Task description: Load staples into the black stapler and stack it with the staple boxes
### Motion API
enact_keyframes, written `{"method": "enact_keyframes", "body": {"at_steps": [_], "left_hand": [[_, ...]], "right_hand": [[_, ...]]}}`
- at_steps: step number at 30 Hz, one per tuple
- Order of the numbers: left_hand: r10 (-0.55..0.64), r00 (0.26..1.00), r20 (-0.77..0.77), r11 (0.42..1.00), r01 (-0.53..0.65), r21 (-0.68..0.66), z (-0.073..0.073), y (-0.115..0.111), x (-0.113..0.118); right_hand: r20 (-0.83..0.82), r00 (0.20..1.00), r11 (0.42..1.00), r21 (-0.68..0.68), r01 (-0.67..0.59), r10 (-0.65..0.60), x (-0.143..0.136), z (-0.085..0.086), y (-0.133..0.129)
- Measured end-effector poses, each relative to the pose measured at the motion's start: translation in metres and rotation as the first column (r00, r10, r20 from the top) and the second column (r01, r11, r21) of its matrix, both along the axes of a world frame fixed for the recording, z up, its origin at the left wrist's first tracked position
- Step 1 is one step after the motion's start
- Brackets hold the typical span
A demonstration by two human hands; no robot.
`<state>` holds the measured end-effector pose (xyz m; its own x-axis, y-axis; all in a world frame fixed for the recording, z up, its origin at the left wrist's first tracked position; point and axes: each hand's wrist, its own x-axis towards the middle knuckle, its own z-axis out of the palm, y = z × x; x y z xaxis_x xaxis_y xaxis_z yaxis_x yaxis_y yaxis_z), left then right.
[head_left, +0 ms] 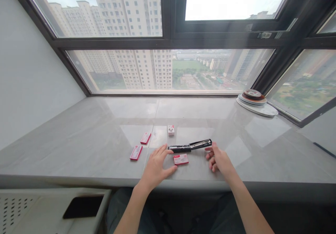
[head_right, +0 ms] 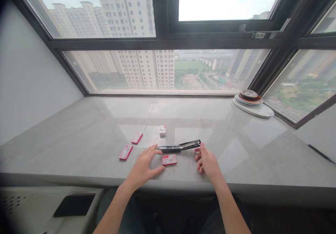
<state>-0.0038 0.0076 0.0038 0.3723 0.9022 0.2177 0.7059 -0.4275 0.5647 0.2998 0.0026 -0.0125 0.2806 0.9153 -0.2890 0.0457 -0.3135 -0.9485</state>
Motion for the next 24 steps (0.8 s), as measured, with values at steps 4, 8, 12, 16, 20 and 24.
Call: {"method": "enact_keyframes", "body": {"at_steps": [4,8,12,16,20,24], "left_hand": [[0.008,1.000,-0.018,1.000,-0.008,0.015,-0.003,0.002,0.007],[0.008,1.000,-0.012,1.000,-0.007,0.013,-0.001,0.004,0.006],[-0.021,1.000,0.003,1.000,0.021,0.013,0.001,0.002,0.002],[-0.008,1.000,0.006,0.999,0.008,0.033,0.002,-0.001,0.003],[0.002,1.000,-0.008,0.998,-0.002,0.055,0.000,-0.002,0.007],[0.013,1.000,-0.001,0.998,-0.013,0.065,-0.001,-0.001,0.007]], "right_hand": [[0.112,0.932,0.939,-0.071,-0.338,0.344,-0.038,0.006,-0.008],[0.336,0.867,0.917,0.024,-0.398,0.367,-0.063,0.007,-0.004],[0.471,0.818,0.929,-0.010,-0.370,0.330,-0.045,0.006,-0.002],[0.581,0.772,0.952,-0.012,-0.307,0.256,-0.032,0.014,-0.004],[0.583,0.773,0.943,0.035,-0.331,0.250,-0.045,0.014,-0.001],[0.507,0.800,0.921,0.029,-0.388,0.321,-0.053,0.003,0.003]]}}
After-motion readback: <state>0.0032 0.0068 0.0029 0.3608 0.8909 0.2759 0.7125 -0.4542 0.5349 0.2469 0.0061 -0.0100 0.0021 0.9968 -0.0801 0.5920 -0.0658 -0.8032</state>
